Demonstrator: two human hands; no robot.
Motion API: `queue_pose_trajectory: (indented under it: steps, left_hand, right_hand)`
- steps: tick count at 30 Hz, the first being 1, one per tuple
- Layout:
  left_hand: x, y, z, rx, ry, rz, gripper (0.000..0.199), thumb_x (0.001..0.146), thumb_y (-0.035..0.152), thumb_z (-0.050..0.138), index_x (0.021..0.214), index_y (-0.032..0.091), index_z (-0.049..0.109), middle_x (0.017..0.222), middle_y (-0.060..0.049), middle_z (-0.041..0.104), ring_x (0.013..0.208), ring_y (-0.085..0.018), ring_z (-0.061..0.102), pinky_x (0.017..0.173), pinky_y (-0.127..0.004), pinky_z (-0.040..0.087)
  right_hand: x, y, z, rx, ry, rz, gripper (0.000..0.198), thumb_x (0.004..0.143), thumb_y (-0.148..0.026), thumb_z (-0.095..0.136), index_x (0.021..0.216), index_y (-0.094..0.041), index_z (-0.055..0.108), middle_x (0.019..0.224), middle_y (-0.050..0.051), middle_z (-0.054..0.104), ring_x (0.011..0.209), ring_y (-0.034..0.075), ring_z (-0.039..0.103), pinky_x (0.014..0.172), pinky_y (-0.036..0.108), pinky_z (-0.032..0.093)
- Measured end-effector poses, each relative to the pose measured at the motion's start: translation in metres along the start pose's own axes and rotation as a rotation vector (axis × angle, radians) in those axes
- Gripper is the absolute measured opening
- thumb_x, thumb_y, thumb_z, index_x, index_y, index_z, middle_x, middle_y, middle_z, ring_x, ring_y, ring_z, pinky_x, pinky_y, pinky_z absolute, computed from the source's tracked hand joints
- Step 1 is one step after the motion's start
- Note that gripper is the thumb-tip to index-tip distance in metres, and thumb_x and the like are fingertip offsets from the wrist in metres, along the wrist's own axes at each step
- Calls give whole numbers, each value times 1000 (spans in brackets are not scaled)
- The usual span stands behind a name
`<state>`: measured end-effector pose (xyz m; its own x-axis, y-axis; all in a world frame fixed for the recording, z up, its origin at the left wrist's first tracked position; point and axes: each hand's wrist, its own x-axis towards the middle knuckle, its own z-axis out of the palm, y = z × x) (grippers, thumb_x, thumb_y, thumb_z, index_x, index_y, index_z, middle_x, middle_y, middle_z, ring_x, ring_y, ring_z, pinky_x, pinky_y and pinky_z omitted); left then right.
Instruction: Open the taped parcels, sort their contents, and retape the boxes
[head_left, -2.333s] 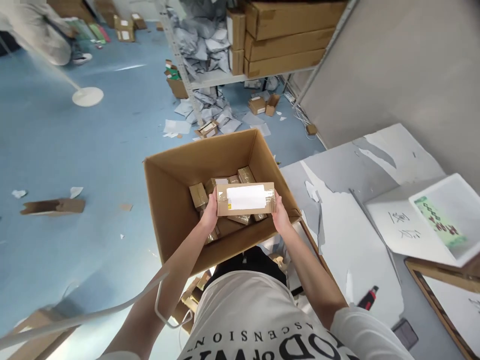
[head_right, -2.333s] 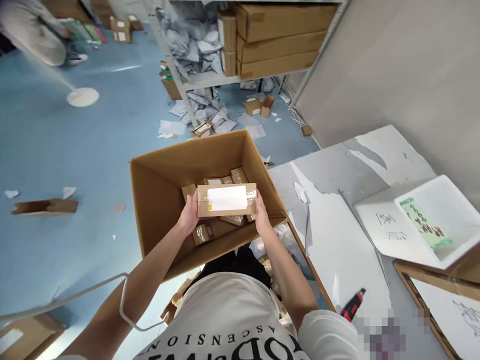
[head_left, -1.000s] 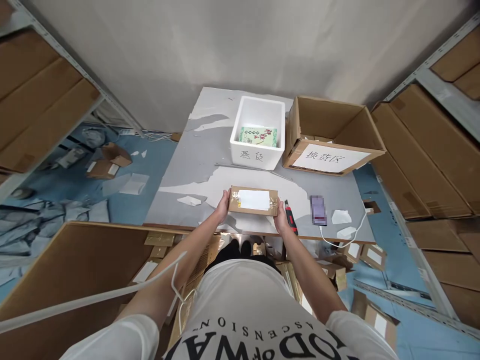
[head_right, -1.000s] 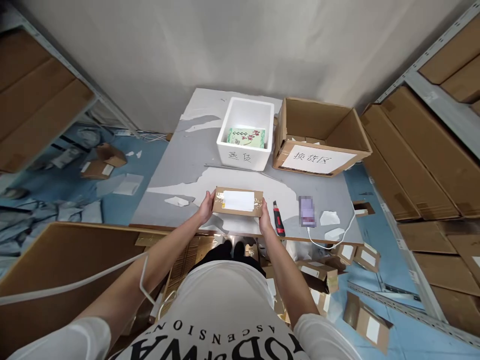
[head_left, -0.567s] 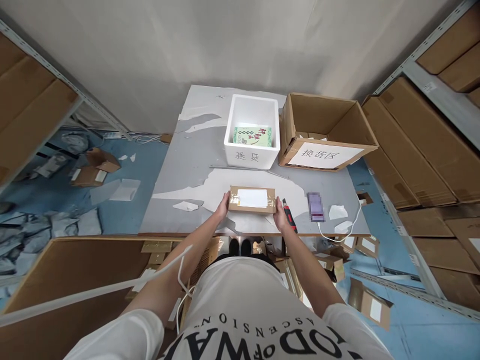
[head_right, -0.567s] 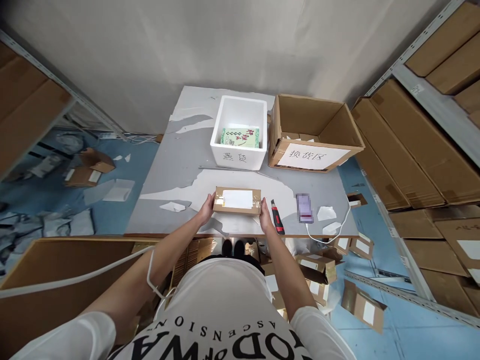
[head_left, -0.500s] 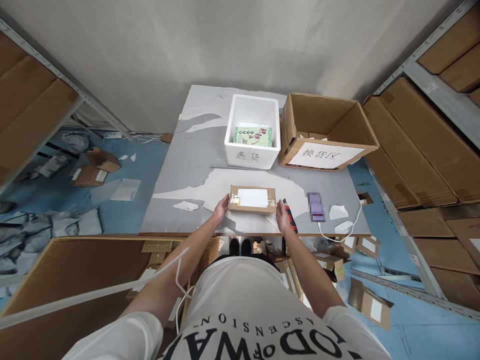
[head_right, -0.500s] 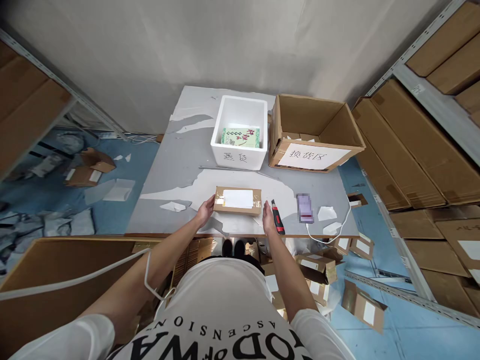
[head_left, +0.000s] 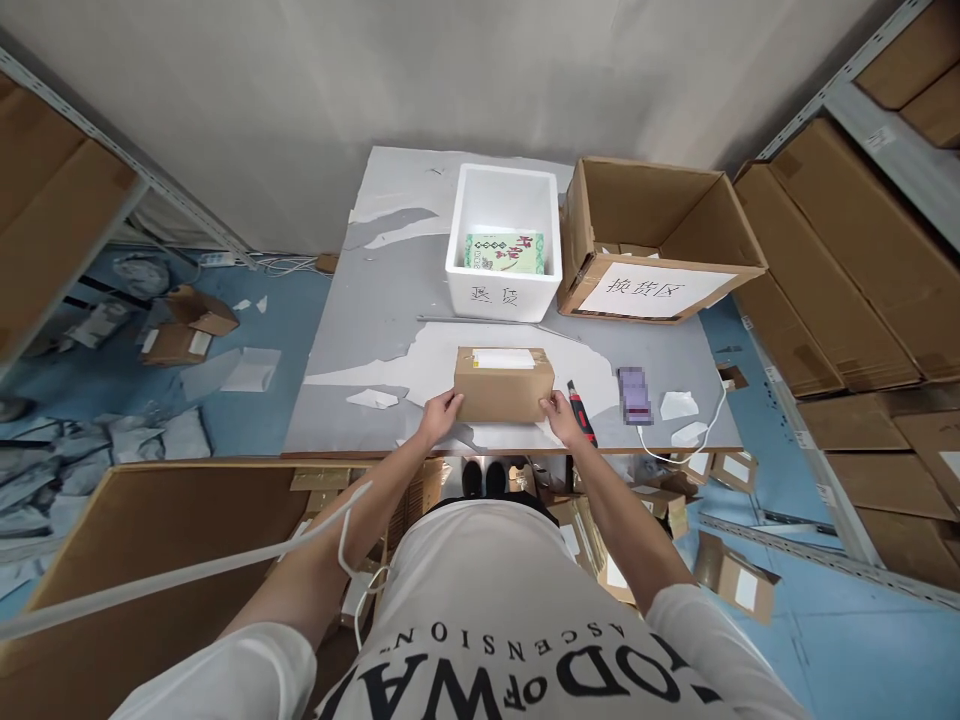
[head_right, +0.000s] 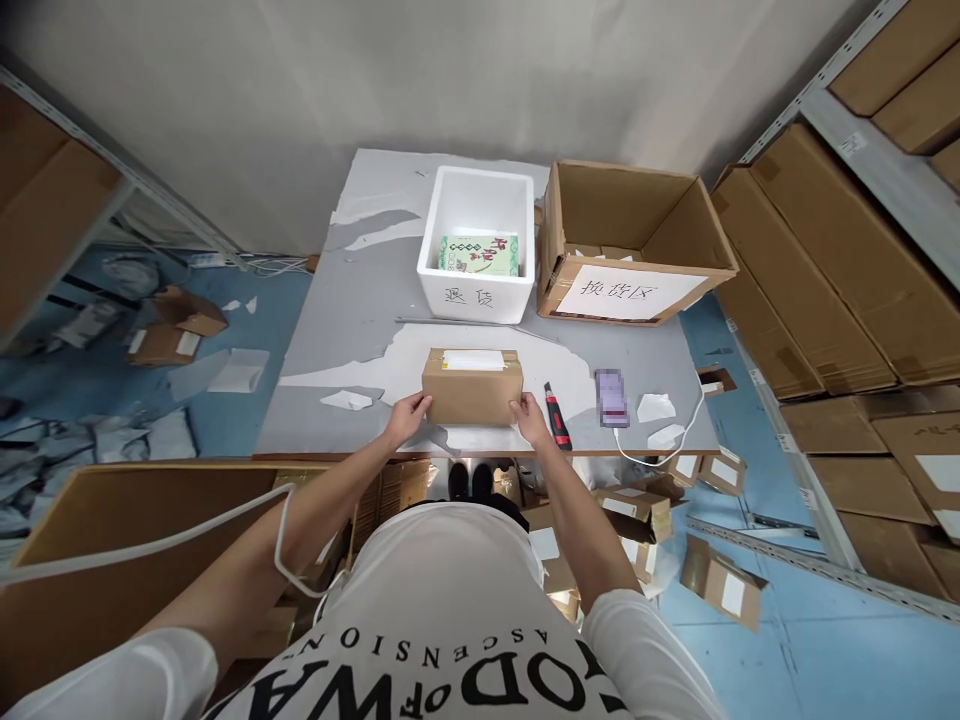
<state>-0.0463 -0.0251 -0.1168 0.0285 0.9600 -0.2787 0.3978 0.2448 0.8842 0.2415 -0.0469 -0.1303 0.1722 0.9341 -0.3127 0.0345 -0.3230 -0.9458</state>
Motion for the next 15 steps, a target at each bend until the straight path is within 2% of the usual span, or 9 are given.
queue_pose_trajectory:
  steps: [3, 6, 11, 15]
  left_hand:
    - [2, 12, -7, 242, 118, -11, 50, 87, 53, 44, 93, 14, 75, 86, -12, 73, 84, -28, 63, 77, -34, 41]
    - [9, 18, -9, 390, 123, -66, 54, 88, 56, 42, 78, 14, 75, 76, -14, 72, 78, -27, 62, 68, -32, 36]
    - [20, 5, -5, 400, 95, -186, 49, 87, 51, 44, 67, 16, 72, 73, -13, 71, 79, -25, 64, 64, -29, 36]
    - [30, -10, -5, 342, 85, -192, 47, 85, 51, 48, 64, 16, 71, 71, -13, 71, 81, -26, 65, 67, -30, 39]
  right_hand:
    - [-2, -3, 4, -171, 31, 22, 36, 72, -58, 59, 76, -23, 51, 79, 4, 64, 82, 22, 57, 88, 41, 44]
    - [-1, -2, 10, -306, 58, 45, 39, 75, -63, 52, 72, -25, 47, 76, 3, 62, 78, 22, 55, 83, 38, 43]
    - [9, 3, 16, -432, 61, 85, 42, 78, -65, 47, 71, -24, 48, 78, 5, 63, 75, 21, 55, 75, 33, 42]
    - [19, 7, 16, -457, 46, 102, 41, 80, -62, 48, 73, -22, 52, 78, 6, 65, 76, 21, 57, 73, 32, 43]
